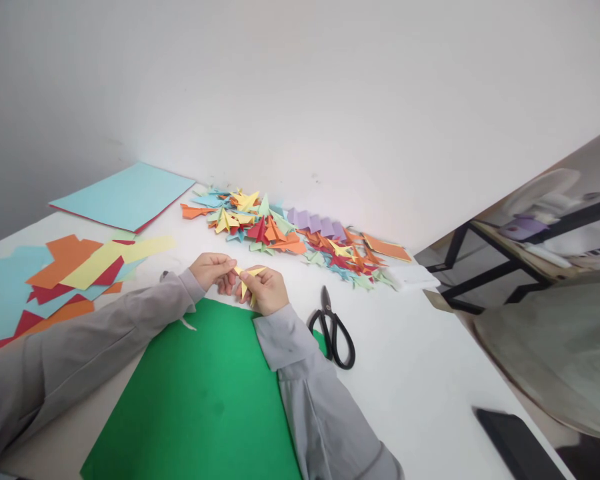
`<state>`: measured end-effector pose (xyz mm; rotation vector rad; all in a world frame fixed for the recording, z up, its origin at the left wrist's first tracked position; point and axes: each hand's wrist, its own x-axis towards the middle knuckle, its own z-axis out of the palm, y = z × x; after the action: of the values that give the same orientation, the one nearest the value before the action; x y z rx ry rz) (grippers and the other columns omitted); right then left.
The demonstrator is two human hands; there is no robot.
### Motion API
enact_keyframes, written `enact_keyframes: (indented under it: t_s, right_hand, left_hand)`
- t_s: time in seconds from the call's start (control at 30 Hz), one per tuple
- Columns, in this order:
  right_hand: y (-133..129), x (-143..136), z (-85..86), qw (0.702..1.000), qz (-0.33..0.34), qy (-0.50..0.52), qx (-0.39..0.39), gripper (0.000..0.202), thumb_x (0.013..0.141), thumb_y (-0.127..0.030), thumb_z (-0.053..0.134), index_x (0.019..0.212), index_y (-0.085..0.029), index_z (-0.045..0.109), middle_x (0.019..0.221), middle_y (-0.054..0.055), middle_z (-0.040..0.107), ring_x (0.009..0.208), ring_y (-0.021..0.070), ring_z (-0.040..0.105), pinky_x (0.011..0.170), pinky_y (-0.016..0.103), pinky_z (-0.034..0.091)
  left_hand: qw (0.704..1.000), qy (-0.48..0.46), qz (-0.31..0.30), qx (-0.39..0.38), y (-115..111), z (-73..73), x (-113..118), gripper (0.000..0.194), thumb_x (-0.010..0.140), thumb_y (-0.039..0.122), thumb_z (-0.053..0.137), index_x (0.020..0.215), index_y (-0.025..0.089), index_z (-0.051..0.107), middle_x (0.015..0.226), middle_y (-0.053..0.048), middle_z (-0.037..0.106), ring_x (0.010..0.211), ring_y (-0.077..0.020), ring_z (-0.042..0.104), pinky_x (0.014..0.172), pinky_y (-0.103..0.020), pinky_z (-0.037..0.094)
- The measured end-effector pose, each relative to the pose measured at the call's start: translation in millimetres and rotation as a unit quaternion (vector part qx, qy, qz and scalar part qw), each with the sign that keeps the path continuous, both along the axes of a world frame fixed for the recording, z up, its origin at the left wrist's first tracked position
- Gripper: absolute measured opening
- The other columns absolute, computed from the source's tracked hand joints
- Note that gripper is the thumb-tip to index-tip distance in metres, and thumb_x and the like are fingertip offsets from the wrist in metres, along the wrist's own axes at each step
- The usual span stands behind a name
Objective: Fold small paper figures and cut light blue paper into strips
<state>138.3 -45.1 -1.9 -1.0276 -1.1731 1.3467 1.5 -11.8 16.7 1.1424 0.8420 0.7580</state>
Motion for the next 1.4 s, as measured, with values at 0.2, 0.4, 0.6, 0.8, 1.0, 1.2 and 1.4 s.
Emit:
enact_keyframes:
  t_s: [0.2,0.4,0.6,0.8,1.0,1.2,1.4]
  right_hand:
    - [-1.2,-3.0,1.9,1.000,-0.013,0.010,-0.009,0.029,0.055,-0.040,0.072,0.058,-0.014,0.059,0.041,-0.001,0.059,0.029,0.0085,0.048,0.028,0.017,0.032]
    - [-0.6,-3.2,2.7,0.998,-0.012,0.047,-0.039,0.036,0.061,-0.048,0.065,0.050,-0.014,0.057,0.040,0.003,0.059,0.029,0.0105,0.050,0.029,0.019,0.034]
    - [0.1,-0.6,2.7,0.998,-0.022,0.053,-0.038,0.037,0.062,-0.049,0.063,0.055,-0.013,0.059,0.043,0.005,0.062,0.030,0.0114,0.052,0.030,0.020,0.035]
    - [-1.0,-0.9,1.7,0.998,-0.003,0.044,-0.041,0.030,0.056,-0.042,0.070,0.060,-0.014,0.060,0.043,0.003,0.062,0.031,0.0110,0.053,0.031,0.017,0.034]
    - [-2.6,-2.7,-0.1,0.999,0.024,0.012,-0.027,0.031,0.060,-0.044,0.068,0.058,-0.015,0.056,0.043,0.001,0.062,0.032,0.0102,0.054,0.033,0.017,0.035]
    - [-4.8,-5.2,-2.3,1.000,0.014,-0.005,-0.022,0.032,0.062,-0.046,0.065,0.060,-0.016,0.054,0.042,-0.001,0.060,0.032,0.0099,0.052,0.032,0.017,0.036]
    - [-5.1,-3.9,-4.2,0.999,0.020,-0.015,-0.029,0.035,0.063,-0.050,0.062,0.061,-0.017,0.053,0.041,0.000,0.060,0.031,0.0103,0.051,0.030,0.017,0.033]
  left_hand:
    - [1.000,0.001,0.002,-0.007,1.0,-0.4,0.6,0.029,0.080,0.020,0.051,0.053,0.010,0.049,0.036,0.001,0.051,0.030,-0.0084,0.050,0.030,-0.016,0.035]
    - [0.999,-0.011,0.032,-0.015,4.1,-2.1,-0.1,0.026,0.078,0.021,0.054,0.055,0.010,0.050,0.037,0.001,0.052,0.028,-0.0101,0.050,0.028,-0.017,0.034]
    - [0.992,-0.061,0.104,-0.018,8.7,-5.3,-0.9,0.026,0.079,0.018,0.051,0.054,0.010,0.050,0.037,0.002,0.050,0.028,-0.0106,0.049,0.027,-0.018,0.033]
    - [0.984,-0.095,0.145,-0.037,10.4,-3.0,1.1,0.019,0.065,0.019,0.067,0.061,0.011,0.051,0.042,0.001,0.055,0.033,-0.0109,0.052,0.031,-0.018,0.038]
    - [0.995,-0.063,0.078,-0.016,9.7,-9.4,-0.6,0.032,0.047,0.018,0.079,0.068,0.006,0.059,0.043,-0.003,0.060,0.035,-0.0095,0.053,0.038,-0.018,0.042]
    - [0.996,-0.053,0.071,-0.014,9.0,-7.4,-2.4,0.034,0.040,0.018,0.081,0.064,0.007,0.059,0.041,-0.001,0.058,0.033,-0.0085,0.051,0.038,-0.019,0.042]
    - [0.996,0.006,0.090,0.017,4.4,-1.7,-2.3,0.026,0.049,0.015,0.077,0.064,0.007,0.057,0.036,0.000,0.055,0.030,-0.0084,0.048,0.034,-0.018,0.038]
